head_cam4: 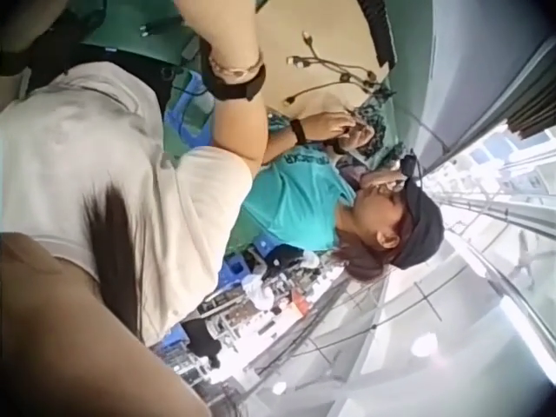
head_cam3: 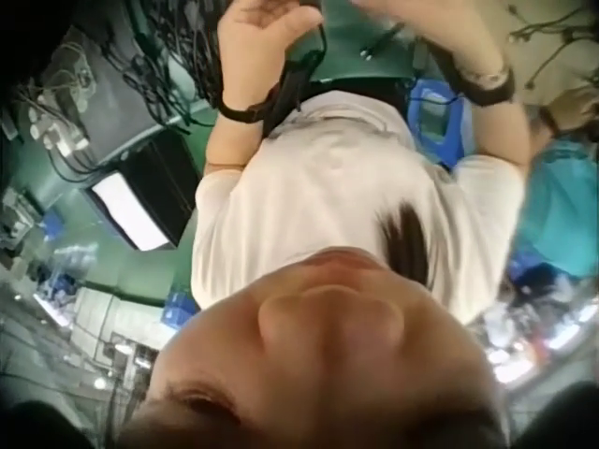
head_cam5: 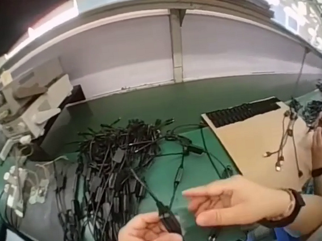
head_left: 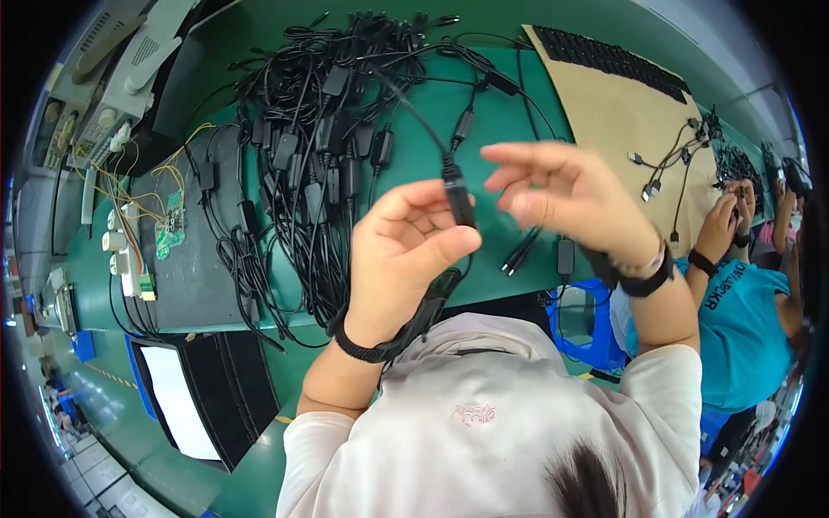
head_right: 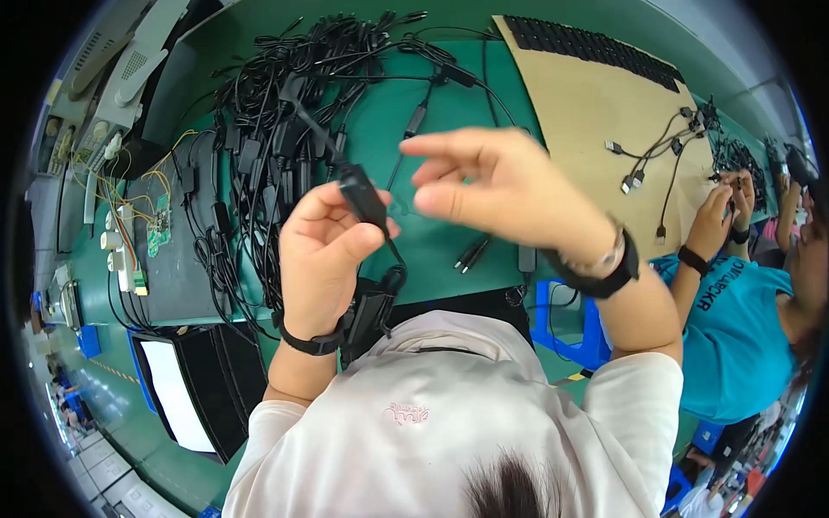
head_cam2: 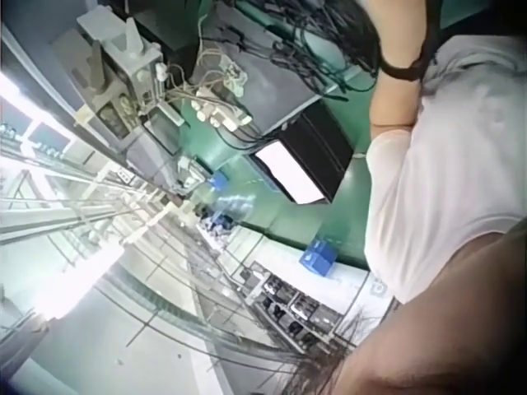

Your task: The person picks up a cable and its plastic housing pieces, fits the circuit board into one piece, and snaps the second piece over it. They press the assembly together by hand before placing the completed cable onto a pile and repeating the process.

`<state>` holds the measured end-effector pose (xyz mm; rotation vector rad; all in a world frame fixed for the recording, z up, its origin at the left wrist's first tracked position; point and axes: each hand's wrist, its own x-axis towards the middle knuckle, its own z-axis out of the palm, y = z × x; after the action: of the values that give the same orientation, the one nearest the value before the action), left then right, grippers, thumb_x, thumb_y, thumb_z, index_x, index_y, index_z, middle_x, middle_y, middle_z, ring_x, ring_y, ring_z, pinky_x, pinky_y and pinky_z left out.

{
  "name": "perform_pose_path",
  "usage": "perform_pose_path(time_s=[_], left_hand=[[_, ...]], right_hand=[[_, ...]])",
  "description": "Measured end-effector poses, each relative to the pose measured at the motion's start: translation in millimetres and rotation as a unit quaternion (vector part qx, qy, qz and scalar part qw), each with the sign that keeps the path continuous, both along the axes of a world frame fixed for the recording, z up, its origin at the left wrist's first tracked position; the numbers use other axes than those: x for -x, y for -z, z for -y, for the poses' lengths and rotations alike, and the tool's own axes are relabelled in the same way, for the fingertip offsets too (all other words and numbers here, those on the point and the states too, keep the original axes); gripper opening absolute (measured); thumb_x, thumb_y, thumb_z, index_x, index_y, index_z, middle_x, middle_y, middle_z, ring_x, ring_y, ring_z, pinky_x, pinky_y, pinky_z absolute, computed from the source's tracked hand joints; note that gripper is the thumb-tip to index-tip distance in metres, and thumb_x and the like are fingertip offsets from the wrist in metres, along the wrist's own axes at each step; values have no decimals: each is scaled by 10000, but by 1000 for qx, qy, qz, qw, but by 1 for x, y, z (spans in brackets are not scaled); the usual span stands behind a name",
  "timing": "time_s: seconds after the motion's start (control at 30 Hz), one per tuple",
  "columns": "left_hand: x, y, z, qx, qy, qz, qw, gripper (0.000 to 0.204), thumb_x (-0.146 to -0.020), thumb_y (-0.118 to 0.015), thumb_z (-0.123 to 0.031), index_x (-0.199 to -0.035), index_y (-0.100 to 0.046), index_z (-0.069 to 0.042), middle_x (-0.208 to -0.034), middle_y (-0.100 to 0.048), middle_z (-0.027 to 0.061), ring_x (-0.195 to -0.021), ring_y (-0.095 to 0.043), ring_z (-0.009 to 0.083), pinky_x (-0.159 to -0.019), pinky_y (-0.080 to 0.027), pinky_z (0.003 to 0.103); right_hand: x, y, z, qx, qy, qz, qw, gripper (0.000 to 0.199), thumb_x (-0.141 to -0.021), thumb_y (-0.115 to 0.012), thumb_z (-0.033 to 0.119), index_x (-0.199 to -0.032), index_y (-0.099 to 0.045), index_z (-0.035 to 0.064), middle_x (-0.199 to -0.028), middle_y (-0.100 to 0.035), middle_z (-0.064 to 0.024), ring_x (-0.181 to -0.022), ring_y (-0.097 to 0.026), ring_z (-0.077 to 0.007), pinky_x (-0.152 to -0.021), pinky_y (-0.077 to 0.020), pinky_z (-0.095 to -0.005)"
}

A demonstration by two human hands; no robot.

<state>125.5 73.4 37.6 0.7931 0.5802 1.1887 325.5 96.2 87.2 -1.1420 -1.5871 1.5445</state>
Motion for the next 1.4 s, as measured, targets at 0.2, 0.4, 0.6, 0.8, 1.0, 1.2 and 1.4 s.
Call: perform_pose_path(time_s=[0.2, 0.4, 0.6, 0.8, 1.0, 1.2, 1.4], left_hand=[[-29, 1, 17, 0, 43, -79, 996, 435, -713, -678, 40, -1110, -502, 52, -981, -599, 133, -829, -603, 160, -727, -513, 273], [-39, 14, 22, -146, 13, -276, 950, 387, -681, -695, 44, -1043, -556, 47, -871, -620, 117, -731, -629, 168, -654, -523, 258], [-44, 17, 27, -226, -30, -375, 899, 368, -642, -707, 37, -984, -574, 31, -814, -618, 117, -726, -642, 192, -634, -519, 261], [-52, 17, 36, -196, -56, -402, 893, 300, -653, -663, 43, -939, -573, 21, -813, -615, 120, -727, -645, 212, -620, -512, 263], [-54, 16, 36, -183, -70, -415, 888, 287, -660, -633, 57, -936, -568, 19, -801, -613, 117, -717, -637, 216, -602, -501, 268], [-51, 15, 33, -214, -57, -434, 873, 299, -658, -629, 64, -946, -562, 26, -778, -607, 110, -686, -606, 214, -590, -488, 277], [-50, 14, 35, -207, -71, -430, 876, 302, -675, -617, 85, -967, -560, 36, -801, -614, 103, -740, -625, 194, -633, -505, 264]], right_hand=[[-5, 28, 33, -2, 44, -103, 994, 402, -756, -617, 3, -1147, -522, -15, -1010, -568, -99, -918, -552, -156, -754, -486, -271], [-16, 32, 43, 50, 67, -48, 995, 377, -707, -581, -39, -1081, -545, -33, -962, -586, -87, -892, -576, -146, -763, -498, -286], [-12, 42, 54, -40, 110, -21, 993, 318, -668, -548, -34, -985, -567, -42, -903, -600, -87, -833, -599, -145, -728, -514, -287], [0, 41, 63, -191, 163, 100, 963, 288, -605, -538, -27, -890, -576, -41, -811, -597, -103, -714, -629, -166, -640, -531, -269], [10, 48, 64, -232, 201, 129, 943, 279, -584, -526, -31, -857, -580, -36, -768, -584, -108, -673, -632, -178, -596, -532, -261], [16, 51, 62, -257, 218, 136, 932, 274, -579, -516, -34, -846, -579, -33, -752, -579, -102, -638, -624, -181, -584, -529, -261], [13, 47, 59, -256, 202, 132, 936, 307, -592, -521, -38, -894, -579, -39, -780, -577, -110, -665, -613, -172, -609, -532, -262]])
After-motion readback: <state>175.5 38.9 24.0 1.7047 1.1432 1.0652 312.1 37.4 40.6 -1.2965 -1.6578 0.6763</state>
